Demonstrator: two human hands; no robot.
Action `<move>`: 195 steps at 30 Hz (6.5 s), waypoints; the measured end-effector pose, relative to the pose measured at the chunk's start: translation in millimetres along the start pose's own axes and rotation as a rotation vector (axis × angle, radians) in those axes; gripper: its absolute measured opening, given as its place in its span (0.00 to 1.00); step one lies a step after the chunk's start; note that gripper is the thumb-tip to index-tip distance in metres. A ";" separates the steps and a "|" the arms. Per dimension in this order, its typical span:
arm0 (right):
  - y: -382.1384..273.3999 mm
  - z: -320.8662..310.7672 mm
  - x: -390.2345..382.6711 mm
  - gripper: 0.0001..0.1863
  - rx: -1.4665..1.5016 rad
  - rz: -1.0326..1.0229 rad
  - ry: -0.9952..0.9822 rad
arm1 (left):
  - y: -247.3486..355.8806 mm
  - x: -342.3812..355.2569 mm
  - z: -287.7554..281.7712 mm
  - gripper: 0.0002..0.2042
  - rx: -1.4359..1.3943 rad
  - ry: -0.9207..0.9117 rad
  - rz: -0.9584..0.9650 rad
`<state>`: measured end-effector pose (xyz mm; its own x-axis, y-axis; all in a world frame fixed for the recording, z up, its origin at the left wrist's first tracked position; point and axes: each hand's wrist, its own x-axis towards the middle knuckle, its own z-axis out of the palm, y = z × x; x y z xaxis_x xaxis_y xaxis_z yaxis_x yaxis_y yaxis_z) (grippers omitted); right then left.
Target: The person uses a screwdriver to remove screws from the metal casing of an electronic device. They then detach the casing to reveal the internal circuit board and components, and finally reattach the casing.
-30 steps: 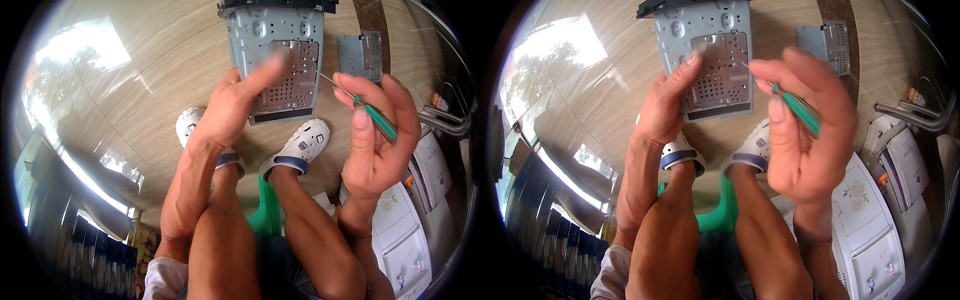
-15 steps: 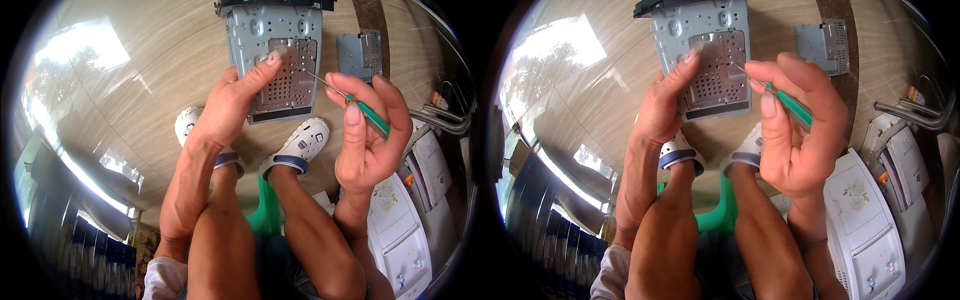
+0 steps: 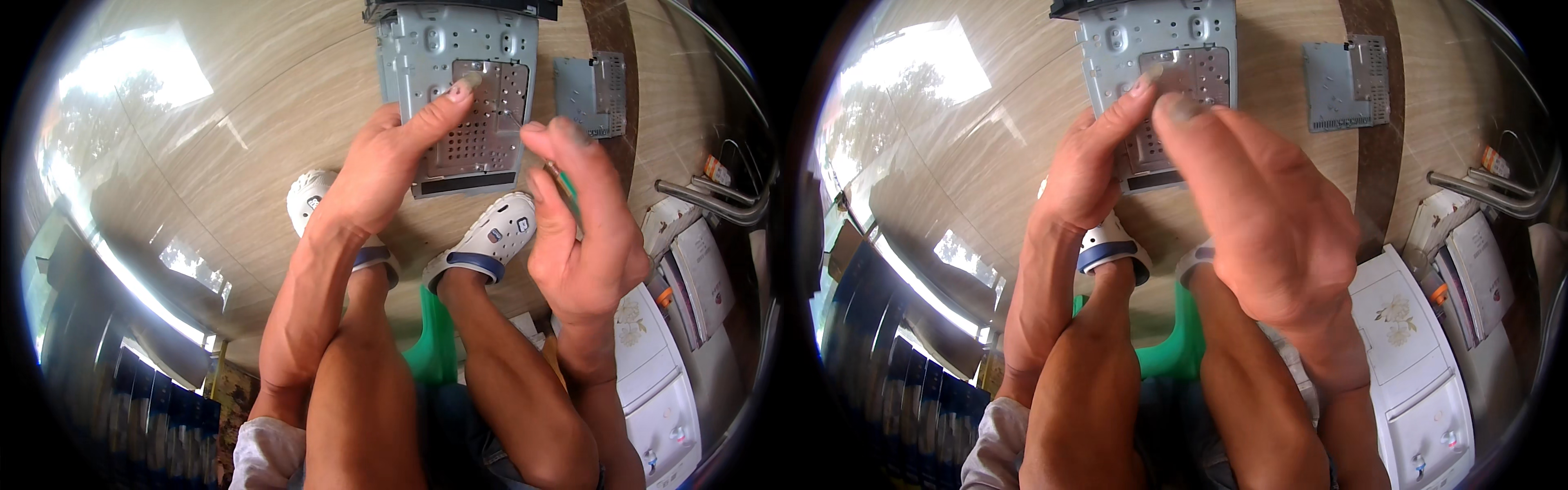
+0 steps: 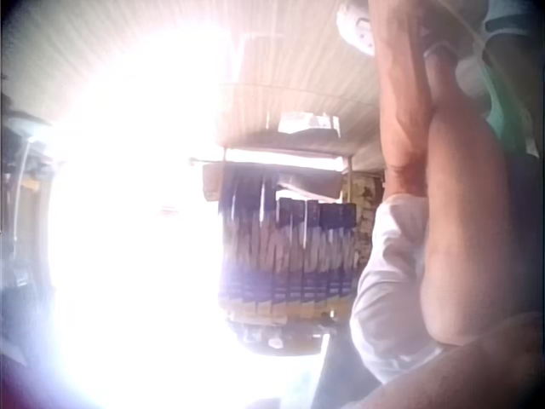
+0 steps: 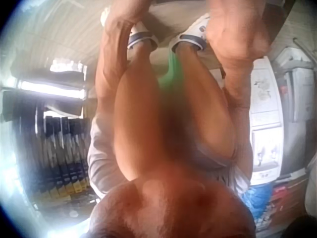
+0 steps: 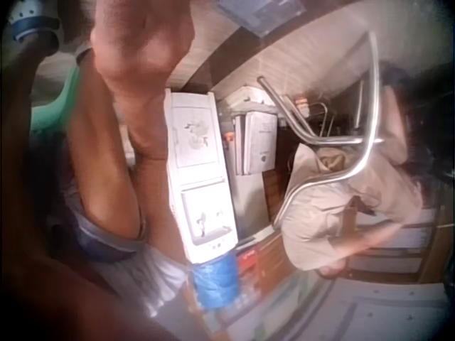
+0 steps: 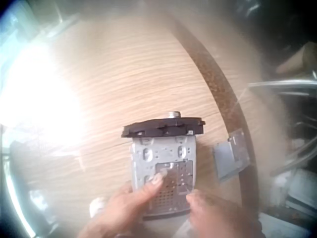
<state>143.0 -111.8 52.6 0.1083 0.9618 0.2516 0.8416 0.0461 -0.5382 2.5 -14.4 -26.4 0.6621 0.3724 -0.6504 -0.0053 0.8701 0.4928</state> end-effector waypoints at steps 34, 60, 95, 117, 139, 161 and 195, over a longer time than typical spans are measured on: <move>9.9 -1.7 -0.8 0.12 0.124 0.277 0.221 | 3.0 -0.5 11.1 0.23 0.003 0.036 -0.026; 13.5 47.4 -40.6 0.30 0.949 0.723 0.010 | 34.9 -29.7 28.7 0.11 0.494 0.252 0.246; 89.5 118.7 -60.5 0.20 0.925 1.184 0.206 | -43.1 -2.9 21.9 0.20 1.014 0.073 0.353; 99.1 108.6 -57.6 0.23 1.081 1.298 0.098 | -33.8 -3.2 -85.7 0.29 1.191 0.308 0.356; 89.7 73.7 -56.8 0.31 0.651 0.774 -0.062 | -19.2 -3.8 -67.0 0.12 1.232 0.480 0.458; 43.5 -11.7 -27.5 0.13 0.108 0.713 0.030 | 38.5 -47.4 8.1 0.13 1.400 0.428 0.183; 77.3 9.9 -20.7 0.36 0.243 0.858 0.146 | 1.7 8.0 -20.7 0.32 0.861 0.396 0.479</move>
<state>200.5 -125.4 -2.2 0.7271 0.6490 -0.2240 0.3073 -0.5994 -0.7391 -7.7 -3.2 -42.8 0.4392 0.8293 -0.3455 0.4339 0.1410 0.8899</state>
